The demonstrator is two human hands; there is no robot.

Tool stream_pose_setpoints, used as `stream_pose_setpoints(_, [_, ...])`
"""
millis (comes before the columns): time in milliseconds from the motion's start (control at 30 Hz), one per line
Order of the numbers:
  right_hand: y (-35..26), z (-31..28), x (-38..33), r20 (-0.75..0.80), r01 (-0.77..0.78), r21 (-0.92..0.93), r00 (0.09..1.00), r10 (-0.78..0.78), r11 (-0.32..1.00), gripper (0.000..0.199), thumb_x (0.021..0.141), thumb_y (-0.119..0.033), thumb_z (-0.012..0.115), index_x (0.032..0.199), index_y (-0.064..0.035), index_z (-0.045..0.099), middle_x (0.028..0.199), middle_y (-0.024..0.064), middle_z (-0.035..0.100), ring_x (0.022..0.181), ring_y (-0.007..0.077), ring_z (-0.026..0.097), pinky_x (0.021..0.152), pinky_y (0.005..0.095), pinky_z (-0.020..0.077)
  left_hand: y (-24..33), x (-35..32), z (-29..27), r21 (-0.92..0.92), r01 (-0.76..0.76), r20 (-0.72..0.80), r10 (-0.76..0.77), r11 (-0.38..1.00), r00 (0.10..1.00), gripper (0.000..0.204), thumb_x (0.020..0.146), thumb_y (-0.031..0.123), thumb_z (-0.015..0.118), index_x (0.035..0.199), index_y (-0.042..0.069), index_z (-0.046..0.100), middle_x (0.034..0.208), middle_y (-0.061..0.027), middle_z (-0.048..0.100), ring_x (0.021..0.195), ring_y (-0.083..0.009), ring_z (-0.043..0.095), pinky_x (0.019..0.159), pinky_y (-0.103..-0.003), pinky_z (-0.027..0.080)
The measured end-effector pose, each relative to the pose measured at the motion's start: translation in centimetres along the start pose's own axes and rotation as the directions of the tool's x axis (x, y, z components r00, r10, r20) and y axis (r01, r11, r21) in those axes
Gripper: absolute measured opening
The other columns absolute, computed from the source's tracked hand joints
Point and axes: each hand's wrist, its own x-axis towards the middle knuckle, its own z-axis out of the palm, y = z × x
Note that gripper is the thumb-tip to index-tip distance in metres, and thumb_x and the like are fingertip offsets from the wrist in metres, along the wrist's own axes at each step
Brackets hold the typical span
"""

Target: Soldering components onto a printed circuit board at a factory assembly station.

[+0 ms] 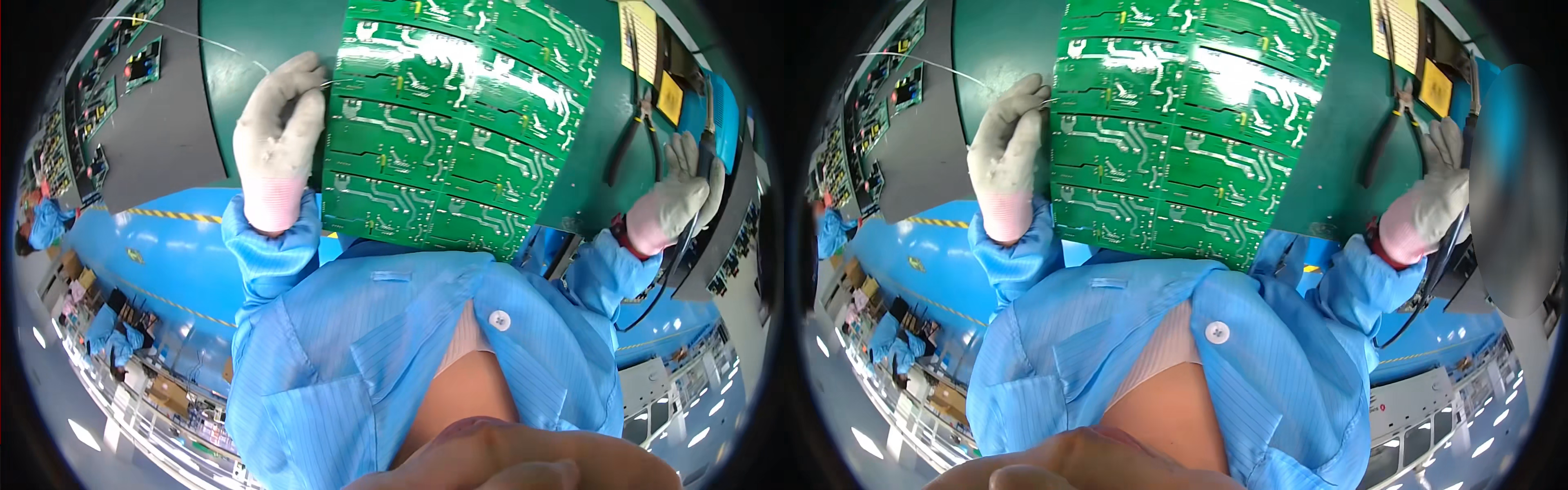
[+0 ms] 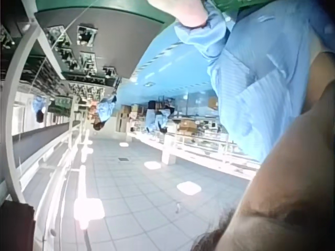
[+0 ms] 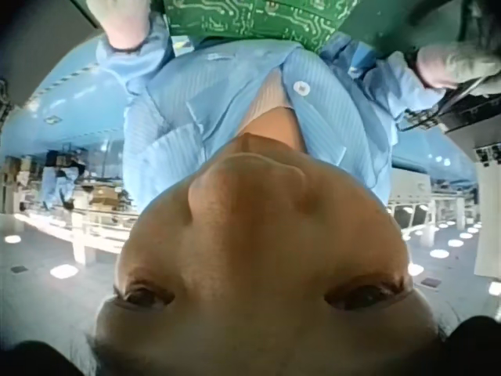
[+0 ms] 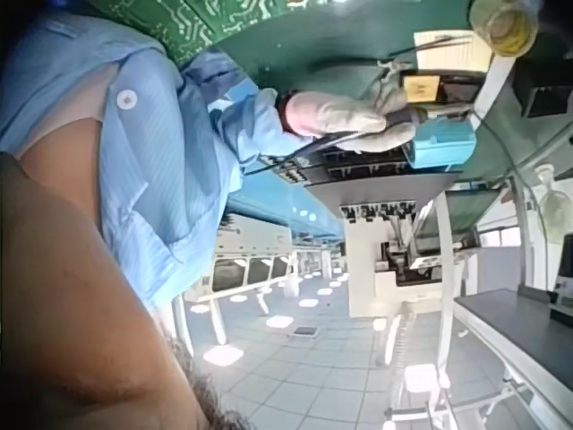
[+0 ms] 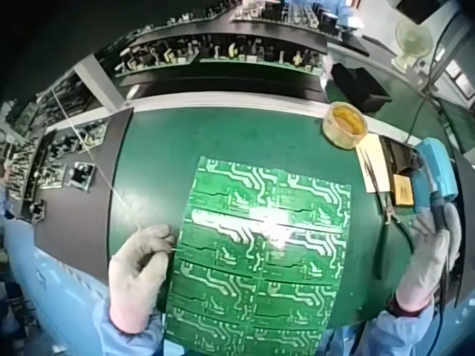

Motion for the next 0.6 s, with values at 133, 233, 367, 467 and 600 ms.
stream_pose_setpoints(133, [-0.4,2.6,-2.5,0.167,0.009,0.199,0.985,-0.043,0.980,0.054,0.093,-0.031,0.055,0.134,-0.0003,0.037,0.114,0.0321,0.057,0.104,0.0415,0.060,0.089,0.0514,0.0493,-0.1,-0.3,0.1,0.001,-0.049,-0.018,0.049,0.999,0.999,0.019,0.085,0.001,0.059,0.103,-0.005,0.064,0.116,-0.0156,0.062,0.096,-0.0178,0.061,0.087,-0.027,0.047])
stream_pose_setpoints(233, [-0.9,3.7,-3.8,0.200,-0.044,0.226,0.980,-0.002,0.973,0.053,0.091,-0.027,0.058,0.133,-0.0004,0.039,0.115,0.0317,0.057,0.108,0.0418,0.059,0.090,0.0530,0.0482,0.2,-0.4,-0.2,0.022,0.016,0.010,-0.016,1.000,1.000,0.022,0.088,-0.001,0.057,0.108,-0.009,0.061,0.119,-0.0190,0.059,0.103,-0.0192,0.060,0.091,-0.028,0.046])
stream_pose_setpoints(367, [-1.7,4.5,-4.5,0.197,-0.072,0.219,0.980,0.028,0.973,0.053,0.091,-0.029,0.060,0.132,-0.0011,0.040,0.113,0.0301,0.059,0.107,0.0417,0.059,0.091,0.0535,0.0474,0.2,-0.4,-0.5,-0.093,0.113,0.008,-0.112,0.989,0.994,0.024,0.087,0.000,0.059,0.109,-0.009,0.060,0.115,-0.0173,0.061,0.096,-0.0174,0.062,0.087,-0.027,0.048])
stream_pose_setpoints(467, [-1.4,4.3,-5.1,0.315,-0.097,0.219,0.949,0.024,0.971,0.050,0.095,-0.028,0.053,0.136,-0.0055,0.034,0.123,0.0290,0.053,0.115,0.0402,0.054,0.100,0.0545,0.0415,0.3,-0.6,-0.2,-0.218,0.132,-0.026,-0.141,0.967,0.990,0.027,0.087,0.002,0.059,0.111,-0.010,0.059,0.111,-0.0160,0.063,0.094,-0.0164,0.062,0.086,-0.026,0.048])
stream_pose_setpoints(600, [-1.5,5.2,-5.7,0.257,-0.094,0.222,0.966,0.035,0.970,0.049,0.095,-0.026,0.054,0.136,-0.0097,0.035,0.128,0.0264,0.050,0.117,0.0402,0.052,0.099,0.0578,0.0409,-0.2,0.0,0.2,-0.293,0.079,-0.017,-0.088,0.953,0.996,0.032,0.089,0.005,0.056,0.116,-0.011,0.054,0.108,-0.0177,0.064,0.092,-0.0159,0.063,0.084,-0.026,0.049])
